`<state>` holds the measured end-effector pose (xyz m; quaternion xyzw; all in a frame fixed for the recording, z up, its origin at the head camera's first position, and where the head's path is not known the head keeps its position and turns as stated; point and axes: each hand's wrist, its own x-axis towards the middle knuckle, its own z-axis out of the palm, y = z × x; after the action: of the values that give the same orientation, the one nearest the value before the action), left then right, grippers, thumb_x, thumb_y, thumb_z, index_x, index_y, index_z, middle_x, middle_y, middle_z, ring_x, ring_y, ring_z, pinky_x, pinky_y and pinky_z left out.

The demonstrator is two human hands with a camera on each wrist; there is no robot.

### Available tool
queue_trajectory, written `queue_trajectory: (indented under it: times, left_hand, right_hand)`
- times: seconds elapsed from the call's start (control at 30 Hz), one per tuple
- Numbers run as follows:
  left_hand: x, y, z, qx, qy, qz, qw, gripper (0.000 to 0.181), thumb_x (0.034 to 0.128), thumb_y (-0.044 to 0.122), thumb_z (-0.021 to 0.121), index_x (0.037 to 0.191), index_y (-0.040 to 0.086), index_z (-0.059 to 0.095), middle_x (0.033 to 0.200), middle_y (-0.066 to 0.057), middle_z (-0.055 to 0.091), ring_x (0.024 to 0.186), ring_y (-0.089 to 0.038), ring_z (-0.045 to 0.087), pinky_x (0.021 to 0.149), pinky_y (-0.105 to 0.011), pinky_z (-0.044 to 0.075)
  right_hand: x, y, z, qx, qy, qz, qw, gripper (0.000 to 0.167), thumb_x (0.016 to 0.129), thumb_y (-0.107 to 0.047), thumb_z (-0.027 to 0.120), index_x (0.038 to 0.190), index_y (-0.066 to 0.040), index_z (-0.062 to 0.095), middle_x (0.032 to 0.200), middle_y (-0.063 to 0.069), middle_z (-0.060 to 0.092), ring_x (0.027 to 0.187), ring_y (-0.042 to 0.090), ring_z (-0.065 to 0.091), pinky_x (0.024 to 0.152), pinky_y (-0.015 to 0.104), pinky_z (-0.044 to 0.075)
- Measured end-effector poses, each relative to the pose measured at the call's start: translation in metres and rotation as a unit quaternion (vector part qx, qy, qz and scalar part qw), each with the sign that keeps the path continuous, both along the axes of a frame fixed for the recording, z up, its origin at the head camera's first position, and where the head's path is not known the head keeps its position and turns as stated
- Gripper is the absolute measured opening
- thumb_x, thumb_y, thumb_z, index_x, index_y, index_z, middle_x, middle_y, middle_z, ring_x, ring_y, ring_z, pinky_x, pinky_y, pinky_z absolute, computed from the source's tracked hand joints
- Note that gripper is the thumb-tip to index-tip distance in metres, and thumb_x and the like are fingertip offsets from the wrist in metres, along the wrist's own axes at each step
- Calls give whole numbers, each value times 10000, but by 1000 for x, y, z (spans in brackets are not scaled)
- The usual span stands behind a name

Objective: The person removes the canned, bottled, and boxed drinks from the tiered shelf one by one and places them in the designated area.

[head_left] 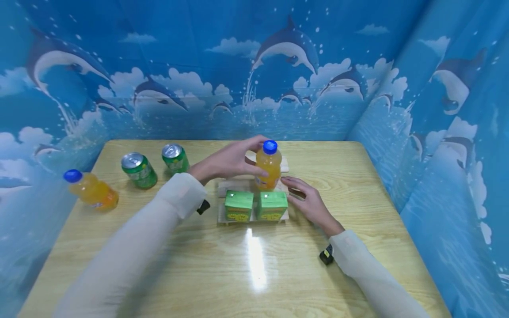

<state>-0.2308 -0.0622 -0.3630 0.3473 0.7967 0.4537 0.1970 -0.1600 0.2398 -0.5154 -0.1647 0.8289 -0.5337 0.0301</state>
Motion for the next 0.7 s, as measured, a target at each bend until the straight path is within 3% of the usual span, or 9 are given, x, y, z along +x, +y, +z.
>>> queue_trajectory:
  times: [0.3,0.7]
  left_hand:
    - [0,-15,9,14,22,272,9996,822,927,273,900,1623,236,466,1502,-24,634,1426,-249,578,1047,-429,635]
    - [3,-36,12,-2,71,554,9984,828,912,285,915,1612,281,472,1506,-32,636,1432,-269,584,1034,-452,642]
  right_hand:
    - [0,0,-1,-10,30,-1,10000,525,1026,-10,725,1536,-64,609,1644,120,542,1510,343,532,1188,336,512]
    - [0,1,-1,-37,40,16,10000,531,1030,-13,724,1543,-82,607,1643,121,542,1502,349,537,1184,323,512]
